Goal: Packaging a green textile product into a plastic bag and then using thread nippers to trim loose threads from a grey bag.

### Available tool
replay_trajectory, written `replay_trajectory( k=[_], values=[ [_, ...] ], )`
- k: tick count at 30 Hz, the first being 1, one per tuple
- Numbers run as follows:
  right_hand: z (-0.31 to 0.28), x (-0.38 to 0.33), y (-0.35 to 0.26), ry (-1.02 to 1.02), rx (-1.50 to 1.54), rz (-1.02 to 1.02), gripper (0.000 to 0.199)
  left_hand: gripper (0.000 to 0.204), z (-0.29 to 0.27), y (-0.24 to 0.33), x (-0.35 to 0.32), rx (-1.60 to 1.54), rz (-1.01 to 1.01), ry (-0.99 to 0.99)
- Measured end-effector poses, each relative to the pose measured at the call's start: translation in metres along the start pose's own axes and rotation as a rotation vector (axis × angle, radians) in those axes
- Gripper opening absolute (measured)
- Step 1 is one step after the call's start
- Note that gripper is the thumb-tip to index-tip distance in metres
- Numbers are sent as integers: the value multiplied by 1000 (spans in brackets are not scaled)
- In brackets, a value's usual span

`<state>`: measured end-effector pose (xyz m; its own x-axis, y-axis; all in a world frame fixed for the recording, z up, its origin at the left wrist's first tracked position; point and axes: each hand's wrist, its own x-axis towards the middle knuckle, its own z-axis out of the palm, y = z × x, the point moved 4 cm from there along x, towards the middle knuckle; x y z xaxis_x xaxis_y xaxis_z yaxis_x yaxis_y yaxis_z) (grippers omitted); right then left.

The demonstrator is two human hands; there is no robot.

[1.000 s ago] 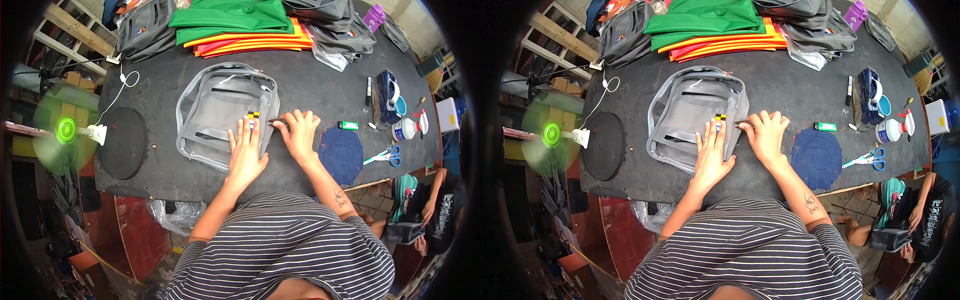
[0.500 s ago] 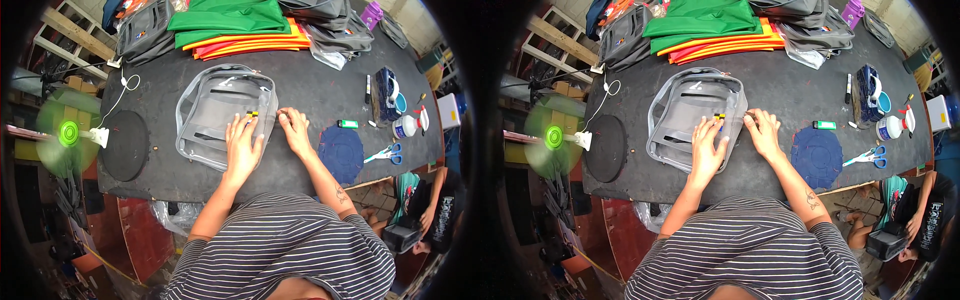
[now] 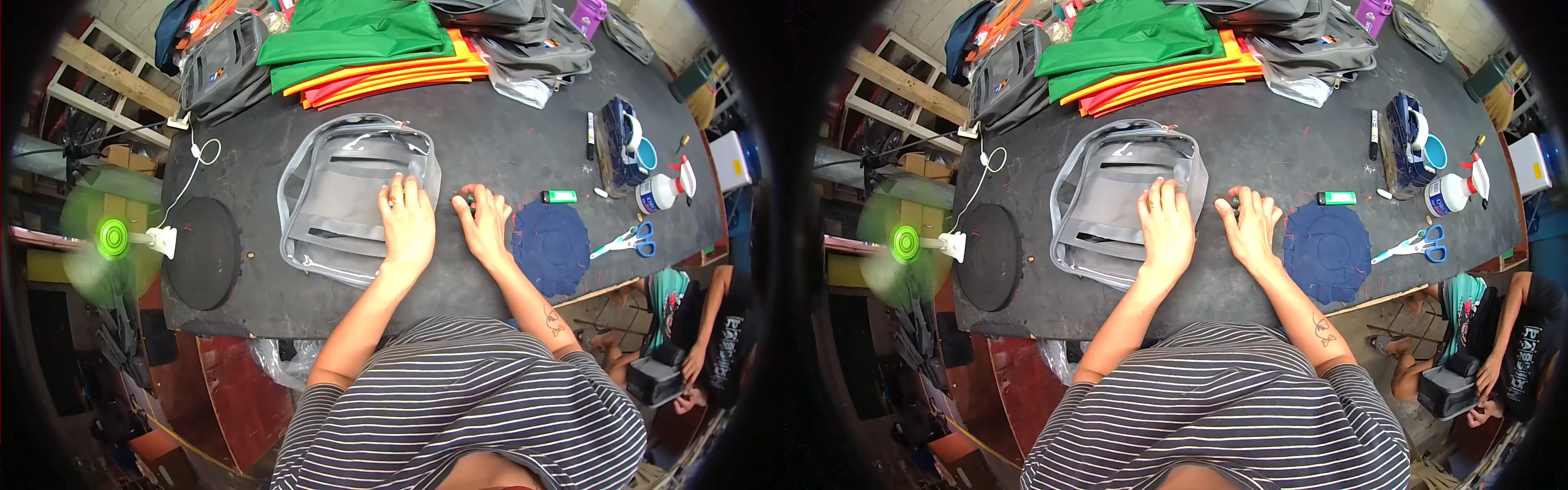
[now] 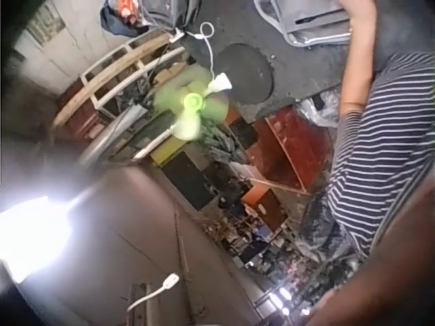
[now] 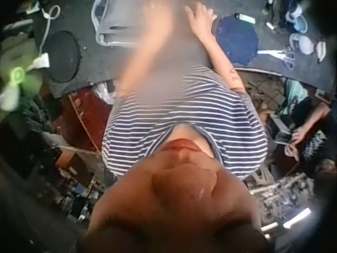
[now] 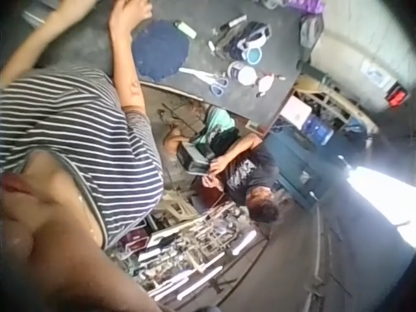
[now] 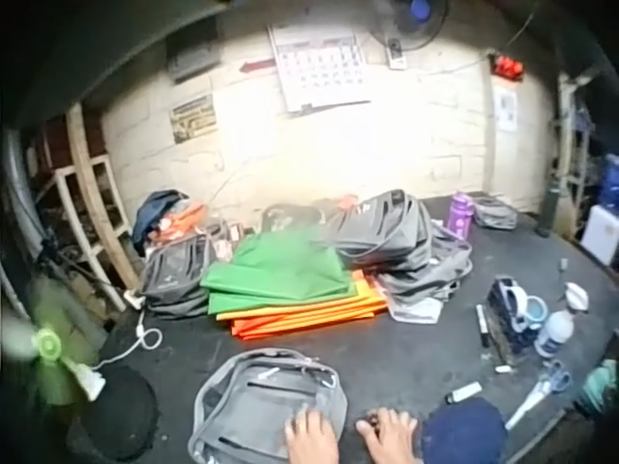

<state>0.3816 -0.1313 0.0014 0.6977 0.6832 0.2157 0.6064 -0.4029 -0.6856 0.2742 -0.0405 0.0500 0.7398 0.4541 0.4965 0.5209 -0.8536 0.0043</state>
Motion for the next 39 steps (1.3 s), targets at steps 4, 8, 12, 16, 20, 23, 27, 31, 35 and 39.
replay_trajectory(
  k=[4,8,12,16,20,23,27,31,35,39],
  values=[
    [0,-1,1,56,-38,-39,40,21,16,-3,-12,-134,-59,-53],
    [2,0,-2,-39,-21,-18,37,17,21,-19,-14,-483,-209,-60],
    [5,1,-2,-170,94,14,36,11,22,-48,-14,-982,-365,16],
    [-3,-3,-14,-68,85,-84,37,5,10,-45,-11,-971,-328,-104],
    [-9,-6,-31,-33,-47,-235,31,10,4,-38,-12,-798,-239,-60],
    [-9,-7,-33,3,-112,-279,27,9,6,-38,-12,-777,-236,-55],
    [-5,-9,-32,12,-124,-306,27,8,5,-35,-11,-727,-213,-66],
    [-1,-10,-29,33,-138,-322,31,9,1,-34,-9,-654,-191,-49],
    [2,-10,-28,35,-119,-312,33,9,1,-28,-9,-588,-146,-15],
    [2,-11,-31,64,-146,-345,34,14,3,-24,-8,-512,-64,-17]
  ],
)
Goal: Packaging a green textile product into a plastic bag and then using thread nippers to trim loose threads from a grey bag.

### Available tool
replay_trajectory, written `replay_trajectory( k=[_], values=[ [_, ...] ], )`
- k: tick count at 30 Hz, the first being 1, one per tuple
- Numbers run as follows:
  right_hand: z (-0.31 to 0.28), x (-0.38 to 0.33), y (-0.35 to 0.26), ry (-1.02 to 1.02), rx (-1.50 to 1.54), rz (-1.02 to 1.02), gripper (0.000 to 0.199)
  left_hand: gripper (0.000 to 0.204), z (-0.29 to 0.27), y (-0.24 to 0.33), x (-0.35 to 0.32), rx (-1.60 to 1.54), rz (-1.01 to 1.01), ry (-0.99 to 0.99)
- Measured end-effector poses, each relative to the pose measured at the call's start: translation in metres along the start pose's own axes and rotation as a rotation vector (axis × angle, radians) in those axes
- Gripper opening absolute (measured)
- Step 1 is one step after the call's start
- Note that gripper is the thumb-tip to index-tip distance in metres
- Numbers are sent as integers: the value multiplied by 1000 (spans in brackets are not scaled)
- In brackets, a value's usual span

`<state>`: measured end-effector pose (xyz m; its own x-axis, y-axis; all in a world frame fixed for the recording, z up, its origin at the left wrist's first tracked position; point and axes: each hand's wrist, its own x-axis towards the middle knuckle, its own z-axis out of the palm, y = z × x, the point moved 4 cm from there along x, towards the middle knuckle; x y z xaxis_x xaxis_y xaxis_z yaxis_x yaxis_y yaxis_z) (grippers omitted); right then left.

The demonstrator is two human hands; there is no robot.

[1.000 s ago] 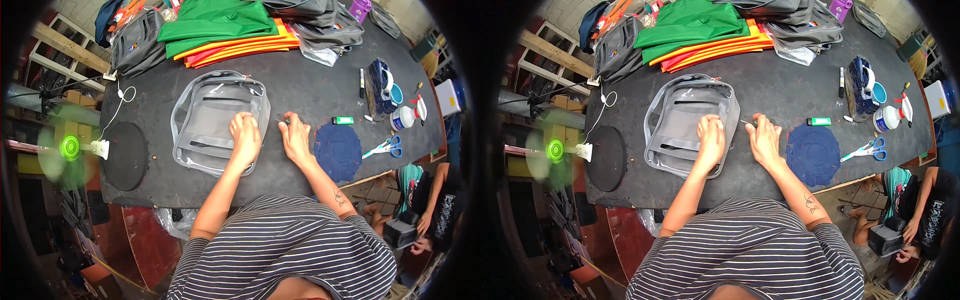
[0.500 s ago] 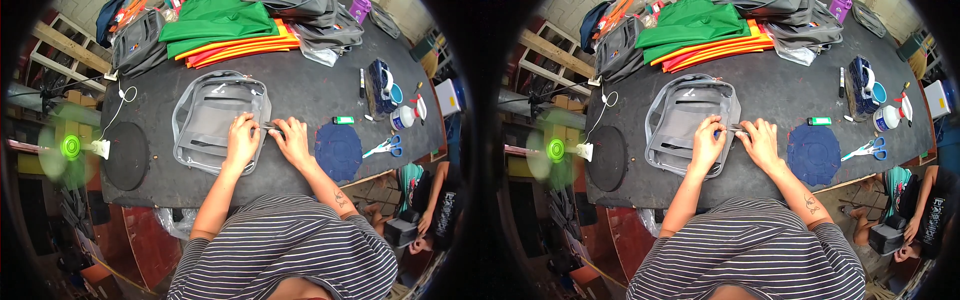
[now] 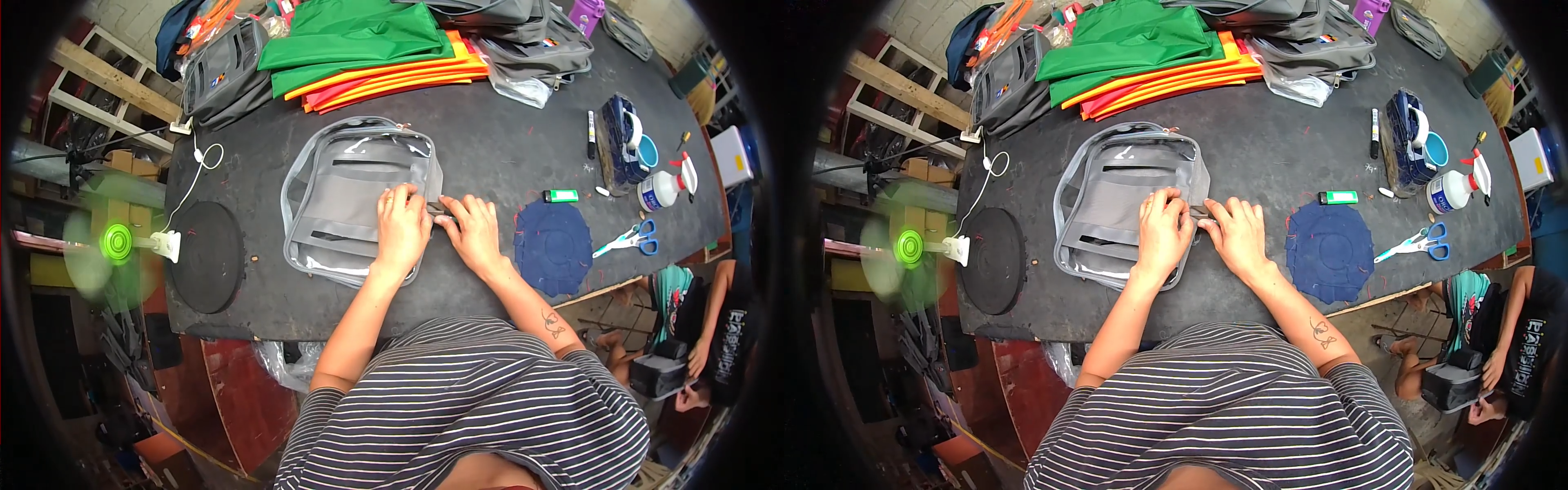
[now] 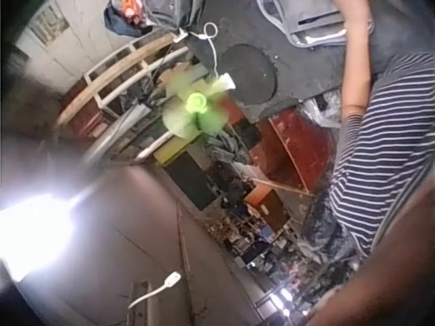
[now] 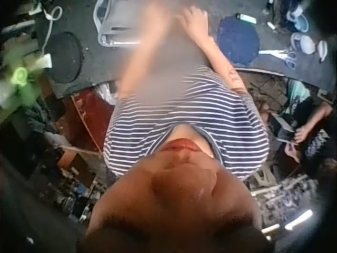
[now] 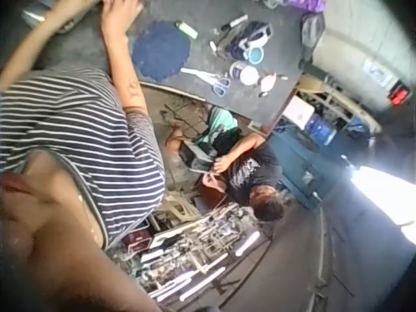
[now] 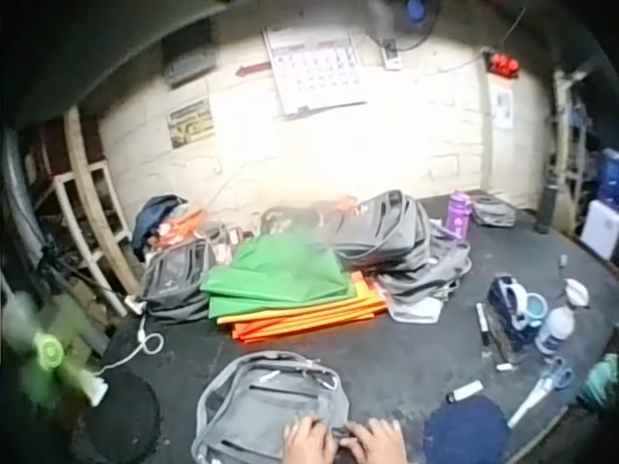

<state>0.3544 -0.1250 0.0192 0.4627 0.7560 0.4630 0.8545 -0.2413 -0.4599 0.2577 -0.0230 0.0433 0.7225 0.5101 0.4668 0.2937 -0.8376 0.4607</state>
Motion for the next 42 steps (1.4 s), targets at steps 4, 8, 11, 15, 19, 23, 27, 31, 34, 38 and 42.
replay_trajectory(
  k=[4,8,11,15,19,23,27,31,34,38,42],
  values=[
    [-3,-1,-5,-4,23,-8,36,19,5,-1,0,47,76,-4],
    [-5,-2,-7,-26,74,-31,37,18,8,1,2,90,115,9],
    [-2,-4,-5,-19,101,-31,37,21,10,2,1,114,151,17],
    [8,-11,3,-26,265,42,35,18,10,-6,-1,1,44,45],
    [9,-10,4,-29,328,103,32,13,-3,-20,-2,-489,-233,189],
    [6,-8,11,7,459,209,32,13,-10,-19,-4,-512,-228,109],
    [0,-5,8,-33,327,199,37,11,-14,-16,-4,-422,-176,128],
    [-2,-4,18,31,345,290,40,52,-30,-16,6,-523,-208,144],
    [-8,0,27,27,123,216,36,68,-70,-37,15,-379,-223,222],
    [-14,1,41,58,-171,158,38,43,-110,-91,2,47,-427,91],
    [-22,8,24,104,-101,98,37,55,-112,-106,-19,229,-687,-137]
  ],
)
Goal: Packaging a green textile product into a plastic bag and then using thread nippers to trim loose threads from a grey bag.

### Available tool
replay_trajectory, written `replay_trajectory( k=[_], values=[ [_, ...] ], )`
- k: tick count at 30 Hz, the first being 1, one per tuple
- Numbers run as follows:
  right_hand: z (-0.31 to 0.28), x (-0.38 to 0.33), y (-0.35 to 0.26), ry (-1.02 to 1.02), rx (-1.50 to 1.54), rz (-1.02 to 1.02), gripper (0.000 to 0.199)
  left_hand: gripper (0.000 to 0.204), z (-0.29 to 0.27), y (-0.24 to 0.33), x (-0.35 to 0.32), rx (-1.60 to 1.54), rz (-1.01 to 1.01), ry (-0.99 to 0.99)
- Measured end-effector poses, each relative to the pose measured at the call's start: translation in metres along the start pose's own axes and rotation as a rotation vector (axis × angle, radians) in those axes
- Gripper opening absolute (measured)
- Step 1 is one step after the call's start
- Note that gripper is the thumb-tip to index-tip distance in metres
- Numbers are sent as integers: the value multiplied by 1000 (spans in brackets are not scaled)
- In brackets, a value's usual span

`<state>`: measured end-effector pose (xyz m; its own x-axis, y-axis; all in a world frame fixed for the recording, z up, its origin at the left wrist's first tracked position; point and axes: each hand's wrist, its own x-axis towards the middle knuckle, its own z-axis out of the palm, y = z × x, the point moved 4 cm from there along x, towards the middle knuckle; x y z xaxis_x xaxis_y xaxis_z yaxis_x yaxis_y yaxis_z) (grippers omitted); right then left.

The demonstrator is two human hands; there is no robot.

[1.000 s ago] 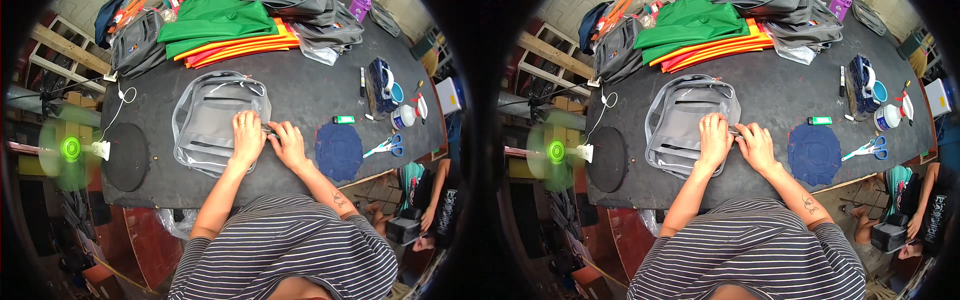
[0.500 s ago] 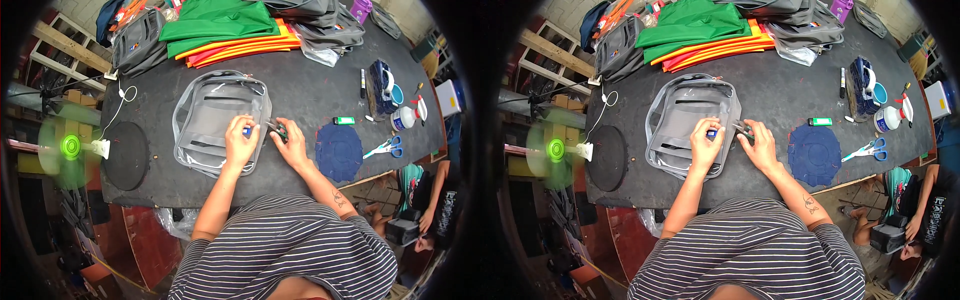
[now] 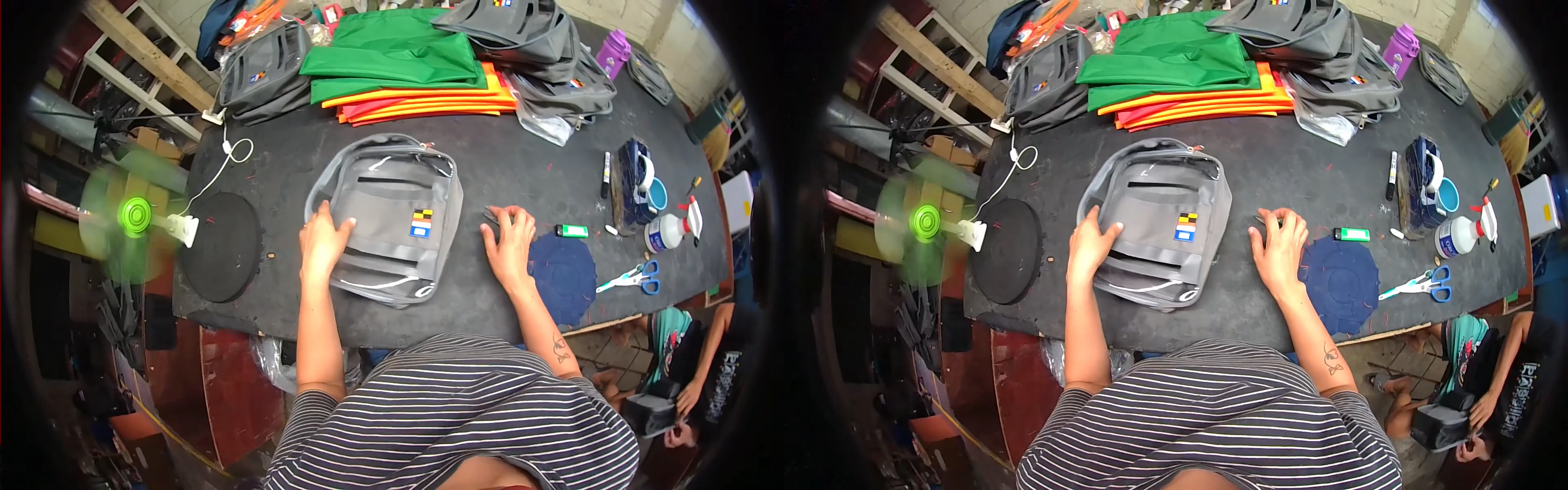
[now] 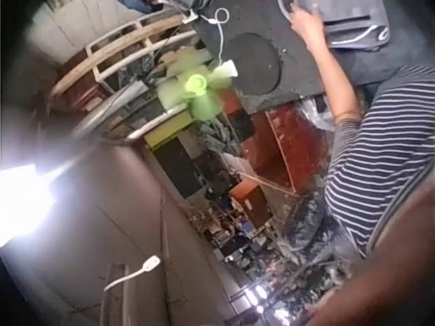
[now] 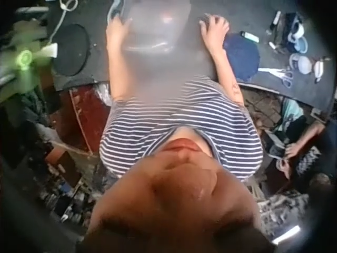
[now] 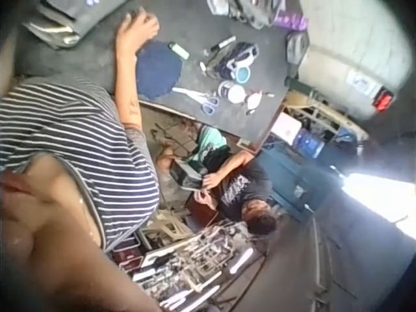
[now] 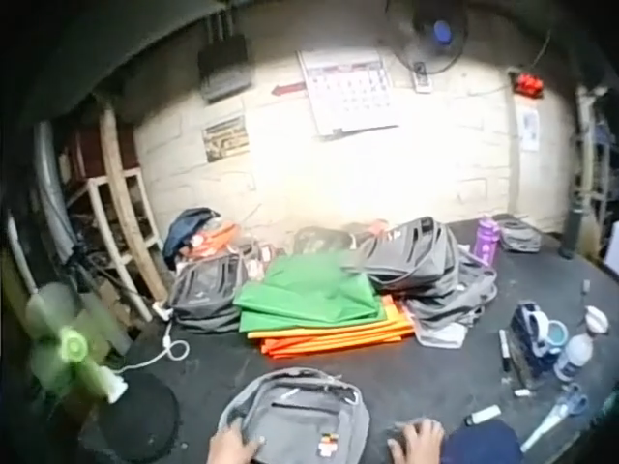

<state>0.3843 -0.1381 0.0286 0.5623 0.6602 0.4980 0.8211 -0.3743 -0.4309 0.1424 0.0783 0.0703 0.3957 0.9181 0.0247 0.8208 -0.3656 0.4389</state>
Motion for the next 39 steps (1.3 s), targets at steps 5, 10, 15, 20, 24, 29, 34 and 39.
replay_trajectory(
  k=[5,10,15,20,24,29,34,39],
  values=[
    [-5,9,-17,-67,314,-34,34,39,-44,10,-2,-964,121,6],
    [-63,41,-51,131,494,-192,54,35,-132,102,-55,-501,569,76],
    [-90,51,-88,33,504,-533,78,37,-109,110,-72,-652,615,-393],
    [-95,42,-112,-123,286,-692,73,39,-105,107,-84,-753,810,-684],
    [-105,40,-105,-90,269,-700,40,74,-108,88,-52,-1231,592,-344],
    [-111,33,-93,-87,224,-687,38,70,-99,67,-24,-1391,495,-251],
    [-120,35,-85,-73,211,-664,38,71,-103,65,-29,-1313,531,-273],
    [-120,55,-65,-72,438,-510,39,101,-99,63,-65,-1233,714,-497]
  ],
)
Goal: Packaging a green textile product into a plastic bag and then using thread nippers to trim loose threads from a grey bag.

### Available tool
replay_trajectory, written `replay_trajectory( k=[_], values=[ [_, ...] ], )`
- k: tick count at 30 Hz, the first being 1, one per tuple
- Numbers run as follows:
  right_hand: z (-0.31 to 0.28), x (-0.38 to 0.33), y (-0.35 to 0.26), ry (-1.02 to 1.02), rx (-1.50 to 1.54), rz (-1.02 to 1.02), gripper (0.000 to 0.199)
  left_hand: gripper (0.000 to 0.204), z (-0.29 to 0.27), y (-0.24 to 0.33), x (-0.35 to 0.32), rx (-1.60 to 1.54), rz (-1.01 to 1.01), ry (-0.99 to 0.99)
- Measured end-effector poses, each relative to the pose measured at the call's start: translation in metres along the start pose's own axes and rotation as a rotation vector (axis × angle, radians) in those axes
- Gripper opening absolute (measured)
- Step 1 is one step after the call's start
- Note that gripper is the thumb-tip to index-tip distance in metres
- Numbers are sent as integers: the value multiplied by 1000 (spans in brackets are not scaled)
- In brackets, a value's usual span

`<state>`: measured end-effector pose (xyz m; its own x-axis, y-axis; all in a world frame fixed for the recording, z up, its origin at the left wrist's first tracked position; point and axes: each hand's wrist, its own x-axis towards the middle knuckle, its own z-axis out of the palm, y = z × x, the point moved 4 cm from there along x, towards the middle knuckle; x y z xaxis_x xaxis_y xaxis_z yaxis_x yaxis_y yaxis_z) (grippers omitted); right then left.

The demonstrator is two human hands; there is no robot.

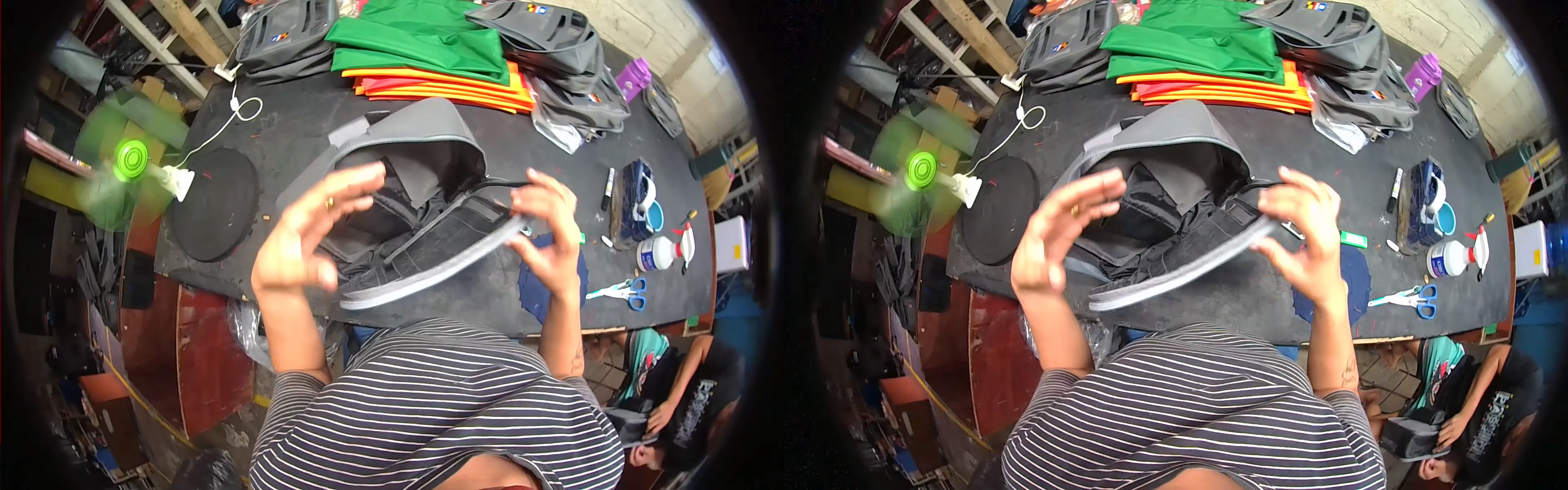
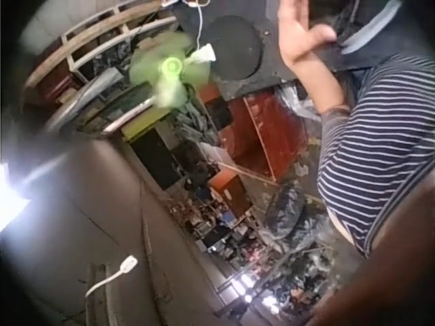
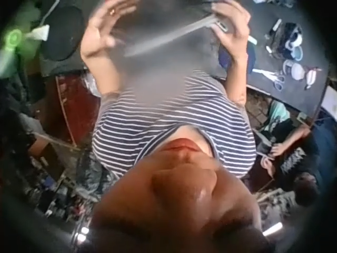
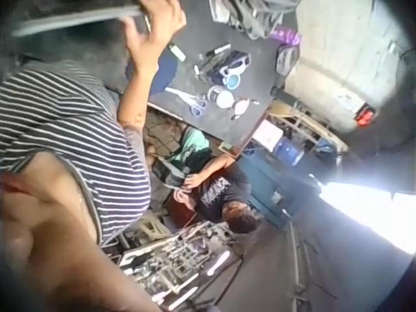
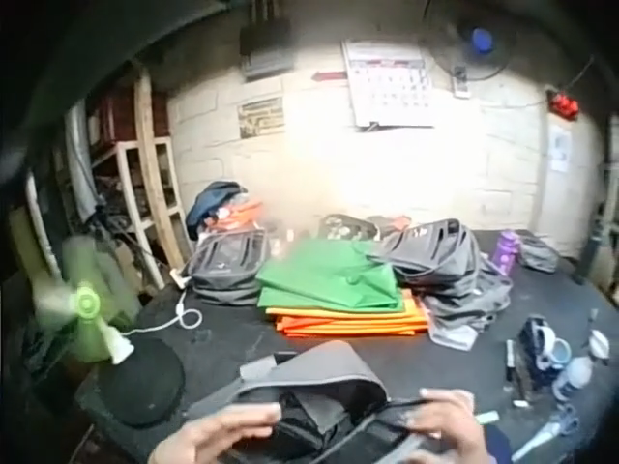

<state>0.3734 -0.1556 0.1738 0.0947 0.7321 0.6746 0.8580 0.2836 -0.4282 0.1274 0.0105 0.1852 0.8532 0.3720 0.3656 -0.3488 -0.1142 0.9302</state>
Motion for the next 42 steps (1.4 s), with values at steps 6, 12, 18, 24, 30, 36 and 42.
replay_trajectory(
  k=[6,12,18,24,30,36,42],
  values=[
    [37,15,59,55,959,344,36,59,23,12,-26,451,-198,-36],
    [16,3,41,-290,1003,109,38,54,30,12,-49,126,-91,207],
    [-9,-11,6,-837,627,70,25,75,33,-15,-37,209,-159,163],
    [-19,-15,8,-827,567,34,21,79,31,-39,-11,225,-136,143],
    [-23,-21,11,-816,561,30,21,67,22,-41,-7,149,-56,234],
    [-22,-19,10,-829,556,26,21,69,20,-41,-9,96,-65,250],
    [-20,-20,12,-831,561,45,24,57,14,-41,-5,31,-47,264]
  ],
)
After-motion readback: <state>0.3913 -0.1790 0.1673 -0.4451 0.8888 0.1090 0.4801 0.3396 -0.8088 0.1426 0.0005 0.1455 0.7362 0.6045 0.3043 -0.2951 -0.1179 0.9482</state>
